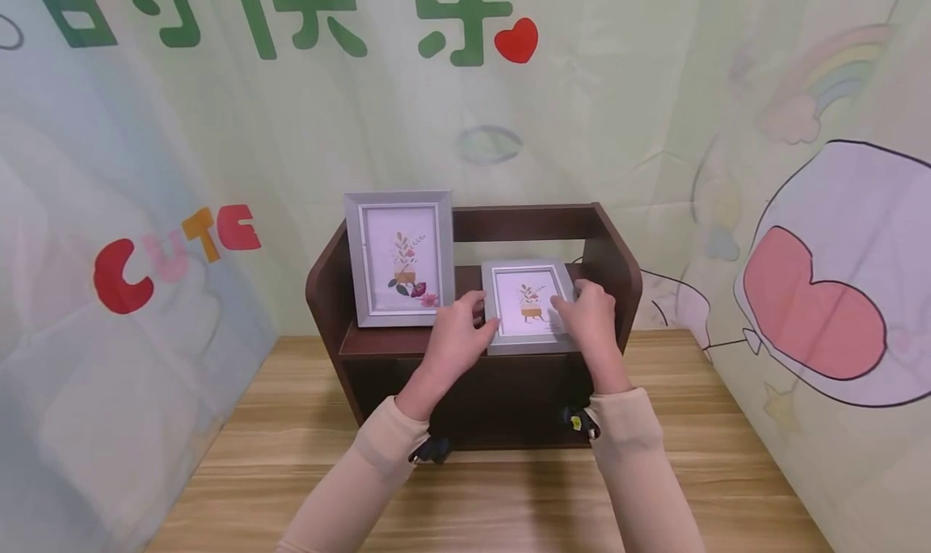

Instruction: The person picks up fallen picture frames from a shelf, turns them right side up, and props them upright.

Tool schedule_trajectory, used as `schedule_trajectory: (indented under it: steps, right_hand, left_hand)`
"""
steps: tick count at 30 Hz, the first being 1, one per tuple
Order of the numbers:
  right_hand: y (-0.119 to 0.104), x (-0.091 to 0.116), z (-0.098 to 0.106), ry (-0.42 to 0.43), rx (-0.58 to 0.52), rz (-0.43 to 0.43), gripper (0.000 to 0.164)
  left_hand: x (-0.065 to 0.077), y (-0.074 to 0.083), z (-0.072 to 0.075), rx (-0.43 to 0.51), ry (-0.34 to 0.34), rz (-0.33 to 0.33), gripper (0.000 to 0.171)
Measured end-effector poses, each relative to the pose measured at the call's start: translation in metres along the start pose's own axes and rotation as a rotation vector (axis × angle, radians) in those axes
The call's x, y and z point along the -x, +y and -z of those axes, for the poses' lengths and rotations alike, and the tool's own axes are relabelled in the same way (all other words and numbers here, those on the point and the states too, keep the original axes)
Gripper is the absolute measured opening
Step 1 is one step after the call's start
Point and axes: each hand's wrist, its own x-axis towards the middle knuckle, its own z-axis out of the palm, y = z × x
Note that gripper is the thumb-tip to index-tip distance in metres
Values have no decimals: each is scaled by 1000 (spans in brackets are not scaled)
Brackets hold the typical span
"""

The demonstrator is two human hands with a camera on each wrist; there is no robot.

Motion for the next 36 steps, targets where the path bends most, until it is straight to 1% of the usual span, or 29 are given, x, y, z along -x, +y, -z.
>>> schedule_trajectory:
  steps: [3,7,11,17,23,26,29,32,36]
  right_hand:
    - [1,1,0,-6,-30,-24,61]
    - [2,1,0,7,-52,-31,60]
    - [2,2,-1,38,-55,-13,56]
    - [1,2,-3,94,-101,9,50]
    - [3,2,-5,149,-138,38,44]
    - [3,2,-7,182,-167,56,42]
    - [4,2,-7,205,-183,71,41]
    - [3,3,-7,213,-184,73,42]
    - [3,5,-8,239,-202,75,43]
  left_hand:
    - [0,-1,0,45,7,17,45]
    - [1,-2,0,78,32,20,46]
    - [2,-3,-1,107,58,23,45]
    - [3,-3,-5,212,119,43,43]
    - [1,-5,-8,307,153,59,41]
    - [1,-6,-10,349,167,55,41]
    - [1,-6,-11,360,177,39,41]
    - [2,-6,-11,372,183,31,41]
    - [4,-4,-11,413,192,28,43]
